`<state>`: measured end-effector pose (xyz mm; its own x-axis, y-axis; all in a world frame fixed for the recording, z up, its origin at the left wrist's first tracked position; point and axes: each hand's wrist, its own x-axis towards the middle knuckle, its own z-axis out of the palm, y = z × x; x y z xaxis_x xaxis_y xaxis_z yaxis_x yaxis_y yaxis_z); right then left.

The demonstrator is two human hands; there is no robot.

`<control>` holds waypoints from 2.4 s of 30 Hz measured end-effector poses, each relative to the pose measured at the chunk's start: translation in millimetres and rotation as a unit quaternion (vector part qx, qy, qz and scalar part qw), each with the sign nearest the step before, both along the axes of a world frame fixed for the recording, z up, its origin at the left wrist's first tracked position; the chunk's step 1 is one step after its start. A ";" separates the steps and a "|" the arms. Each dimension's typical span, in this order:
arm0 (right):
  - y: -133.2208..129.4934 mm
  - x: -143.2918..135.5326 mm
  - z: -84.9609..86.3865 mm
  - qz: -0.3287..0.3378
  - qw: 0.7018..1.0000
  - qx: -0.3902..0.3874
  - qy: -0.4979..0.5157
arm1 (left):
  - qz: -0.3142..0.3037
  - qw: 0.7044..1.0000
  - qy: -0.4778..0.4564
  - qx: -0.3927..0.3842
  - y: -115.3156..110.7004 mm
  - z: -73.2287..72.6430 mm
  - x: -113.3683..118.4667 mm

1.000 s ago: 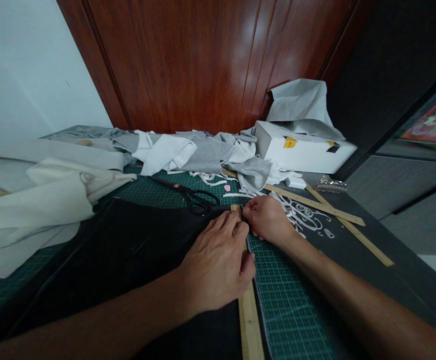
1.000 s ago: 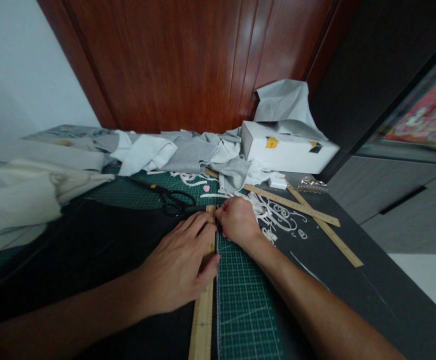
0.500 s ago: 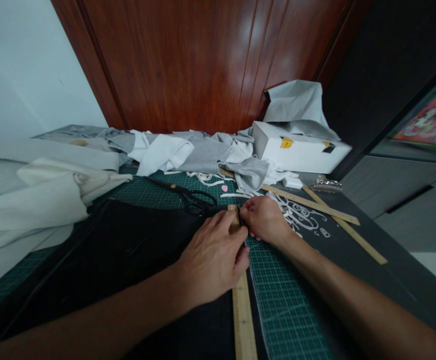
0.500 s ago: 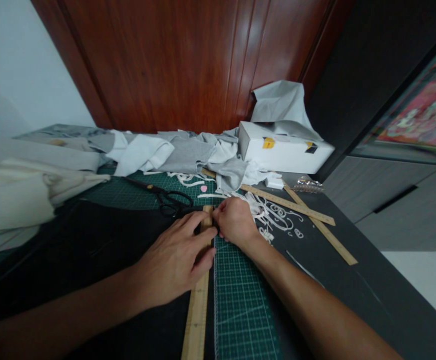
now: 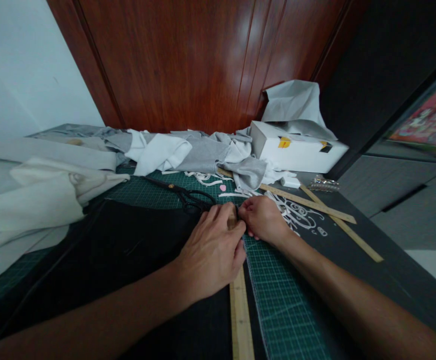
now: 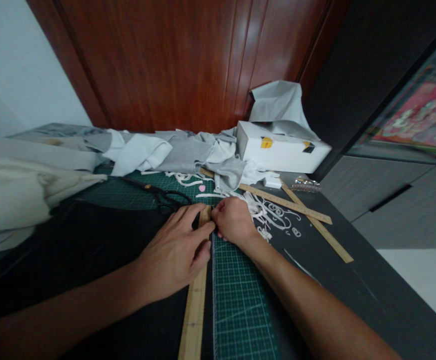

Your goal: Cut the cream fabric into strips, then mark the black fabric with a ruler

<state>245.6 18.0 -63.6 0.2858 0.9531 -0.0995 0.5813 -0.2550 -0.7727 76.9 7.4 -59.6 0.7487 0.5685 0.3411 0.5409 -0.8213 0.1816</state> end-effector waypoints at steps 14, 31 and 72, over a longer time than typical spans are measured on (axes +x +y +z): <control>0.4 0.4 -1.9 -0.003 1.000 0.004 0.006 | 0.045 0.994 0.067 -0.080 -1.4 6.6 5.1; -1.9 -2.1 1.6 -0.002 1.000 0.015 -0.011 | 0.052 0.997 0.034 -0.056 9.6 -0.4 4.3; -0.1 3.2 -3.9 0.013 0.999 0.035 -0.023 | -0.083 0.981 0.127 -0.124 14.0 30.7 -13.7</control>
<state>248.7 17.9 -67.4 0.2627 0.9647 -0.0192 0.6219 -0.1845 -0.7611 63.2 21.4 -28.9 0.8810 0.4731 -0.0013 0.4566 -0.8496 0.2641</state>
